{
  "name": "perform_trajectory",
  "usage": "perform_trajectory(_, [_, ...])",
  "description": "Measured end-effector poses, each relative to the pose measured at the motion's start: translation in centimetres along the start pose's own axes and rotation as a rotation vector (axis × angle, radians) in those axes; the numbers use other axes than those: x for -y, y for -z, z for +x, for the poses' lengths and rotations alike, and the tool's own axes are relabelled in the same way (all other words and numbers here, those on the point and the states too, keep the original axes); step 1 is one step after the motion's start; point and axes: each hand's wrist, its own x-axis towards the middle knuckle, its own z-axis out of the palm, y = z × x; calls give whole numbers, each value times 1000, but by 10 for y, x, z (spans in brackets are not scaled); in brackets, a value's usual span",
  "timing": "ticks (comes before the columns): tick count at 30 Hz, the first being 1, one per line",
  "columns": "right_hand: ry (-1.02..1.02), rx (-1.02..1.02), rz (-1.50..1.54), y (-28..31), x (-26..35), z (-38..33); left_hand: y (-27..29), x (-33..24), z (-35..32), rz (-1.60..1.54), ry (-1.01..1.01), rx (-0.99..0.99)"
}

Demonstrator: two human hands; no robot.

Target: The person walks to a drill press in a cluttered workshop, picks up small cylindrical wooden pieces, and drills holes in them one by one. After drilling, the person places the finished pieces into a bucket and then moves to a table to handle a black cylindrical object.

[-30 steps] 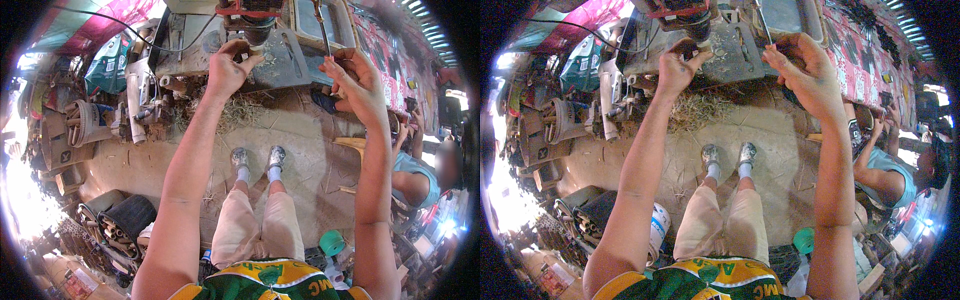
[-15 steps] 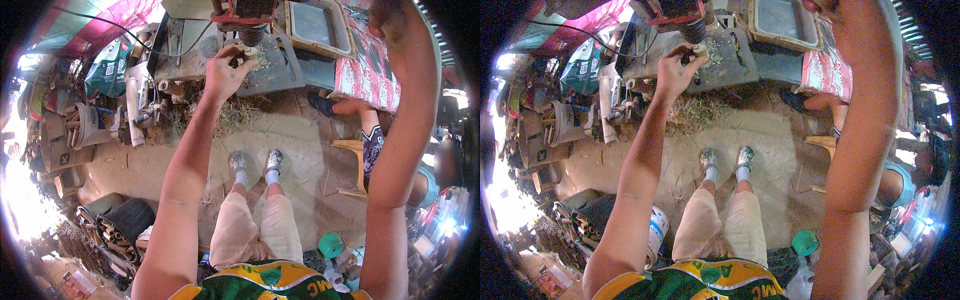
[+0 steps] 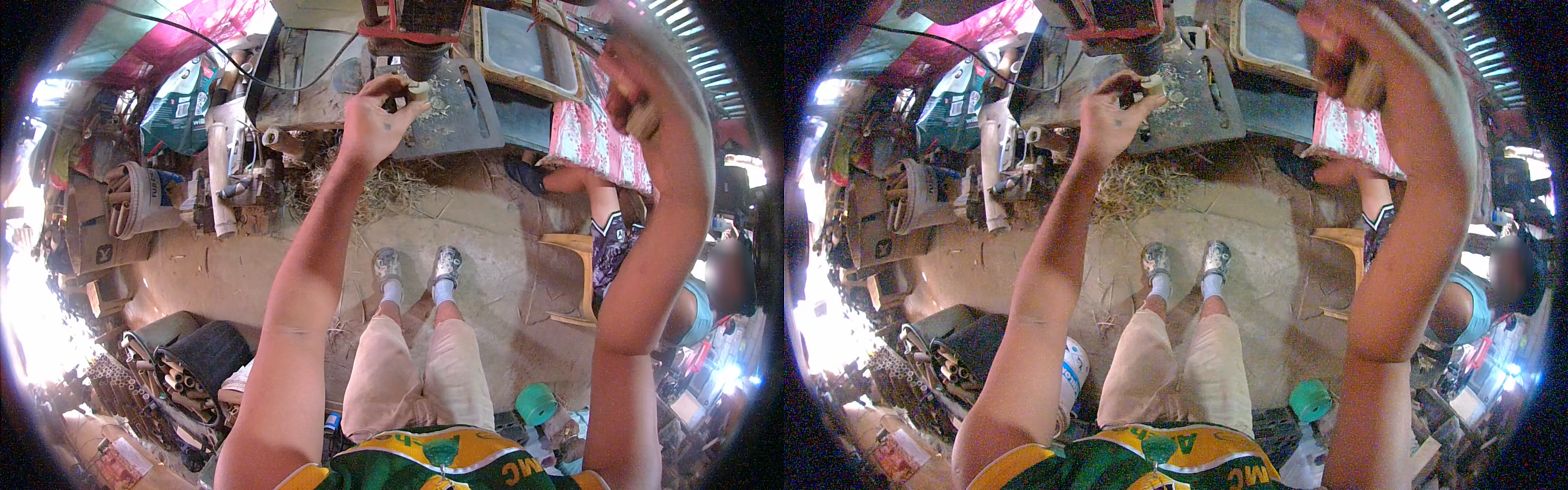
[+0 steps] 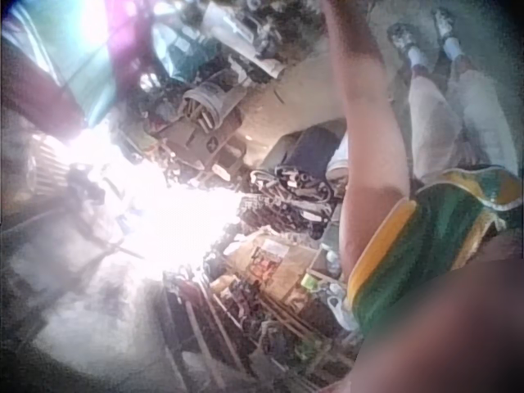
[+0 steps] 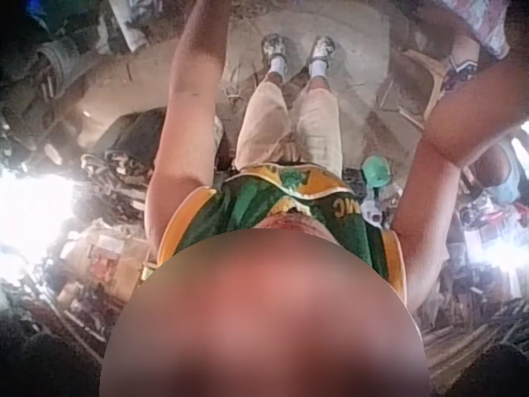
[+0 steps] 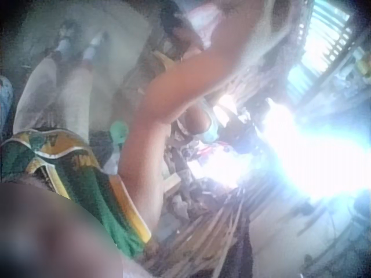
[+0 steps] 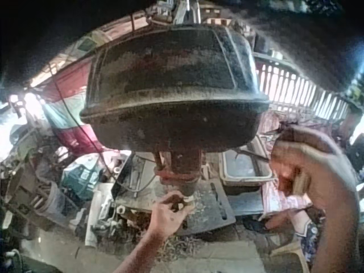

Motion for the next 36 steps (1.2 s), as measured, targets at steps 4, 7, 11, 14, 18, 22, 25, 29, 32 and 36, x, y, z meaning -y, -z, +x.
perform_trajectory(4, [-266,58,275,-18,8,-16,1,-4,0,-3,21,5])
perform_trajectory(7, [-389,96,266,-32,8,-24,3,-7,0,55,65,18])
perform_trajectory(11, [-353,175,242,-51,-6,-26,3,-10,0,27,102,41])
perform_trajectory(14, [-375,192,167,-58,-14,-28,3,-11,0,-25,144,44])
perform_trajectory(18, [-360,186,122,-66,-17,-25,2,-13,-1,40,101,23])
perform_trajectory(22, [-376,173,135,-70,-19,-24,2,-13,-1,77,50,-1])
perform_trajectory(25, [-337,154,182,-73,-26,-25,2,-12,-1,102,44,-6])
perform_trajectory(29, [-278,140,184,-80,-37,-22,1,-11,-1,66,48,3])
perform_trajectory(32, [-224,116,142,-85,-46,-19,1,-6,-2,35,-7,-15])
perform_trajectory(36, [-183,67,101,-93,-58,-15,0,0,0,-38,59,-6])
